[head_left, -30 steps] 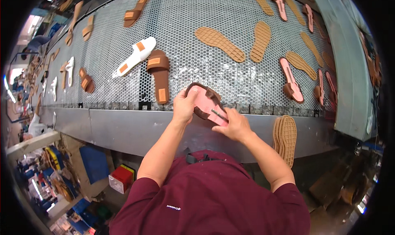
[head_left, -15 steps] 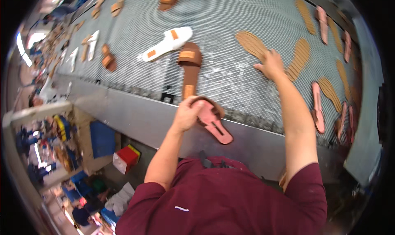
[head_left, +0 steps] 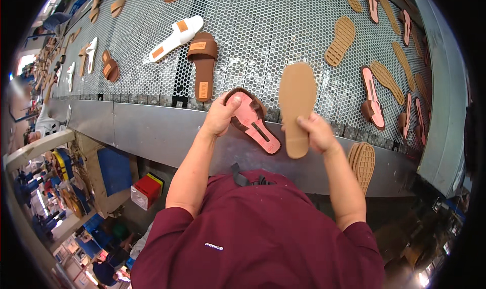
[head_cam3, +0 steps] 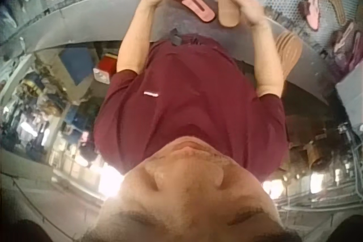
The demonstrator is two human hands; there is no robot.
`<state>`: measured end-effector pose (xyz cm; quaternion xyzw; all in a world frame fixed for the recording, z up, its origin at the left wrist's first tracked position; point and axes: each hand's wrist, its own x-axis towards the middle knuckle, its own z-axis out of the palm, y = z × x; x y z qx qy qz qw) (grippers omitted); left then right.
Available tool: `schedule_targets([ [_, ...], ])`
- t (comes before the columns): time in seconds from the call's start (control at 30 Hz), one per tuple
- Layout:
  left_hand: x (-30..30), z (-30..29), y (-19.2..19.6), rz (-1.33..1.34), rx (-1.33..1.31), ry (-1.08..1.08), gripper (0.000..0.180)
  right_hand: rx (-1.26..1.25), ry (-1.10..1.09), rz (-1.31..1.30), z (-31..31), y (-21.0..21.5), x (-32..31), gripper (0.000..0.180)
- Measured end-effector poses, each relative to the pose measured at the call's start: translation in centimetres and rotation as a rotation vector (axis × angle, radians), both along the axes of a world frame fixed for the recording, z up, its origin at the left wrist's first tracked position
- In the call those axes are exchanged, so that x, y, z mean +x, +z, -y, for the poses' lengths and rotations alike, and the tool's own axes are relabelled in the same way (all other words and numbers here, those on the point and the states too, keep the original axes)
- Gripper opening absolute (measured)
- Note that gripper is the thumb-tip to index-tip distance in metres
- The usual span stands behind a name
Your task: The recorder is assembling shoe components by pressing the upper onto the sole on a conveyor belt.
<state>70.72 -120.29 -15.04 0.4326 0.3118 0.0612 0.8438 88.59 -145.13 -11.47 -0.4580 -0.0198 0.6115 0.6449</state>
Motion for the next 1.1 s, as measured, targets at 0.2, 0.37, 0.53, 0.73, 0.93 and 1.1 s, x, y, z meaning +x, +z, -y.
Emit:
schedule_targets([
  [0.2, 0.4, 1.5, 1.1, 0.057, 0.034, -0.113, 0.077, -0.128, 0.109, 0.426, 1.2, -2.4, -7.0, 0.028],
  [0.37, 0.8, 2.8, 2.3, 0.013, 0.147, -0.200, 0.087, -0.122, 0.203, 0.446, 0.3, -3.2, -8.3, 0.031],
  [0.53, 1.2, 3.7, 3.1, -0.052, 0.160, -0.224, 0.071, -0.127, 0.226, 0.424, -0.1, -3.2, -8.1, 0.030],
  [0.73, 1.5, 4.4, 3.2, -0.087, 0.192, -0.238, 0.052, -0.109, 0.235, 0.430, 0.2, -3.3, -7.6, 0.029],
  [0.93, 1.9, 4.9, 3.6, -0.127, 0.251, -0.285, 0.045, -0.133, 0.287, 0.454, 0.8, -3.4, -6.9, 0.030],
  [1.1, 2.1, 5.5, 4.0, -0.123, 0.281, -0.290, 0.037, -0.137, 0.294, 0.465, 1.3, -3.7, -6.6, 0.031],
])
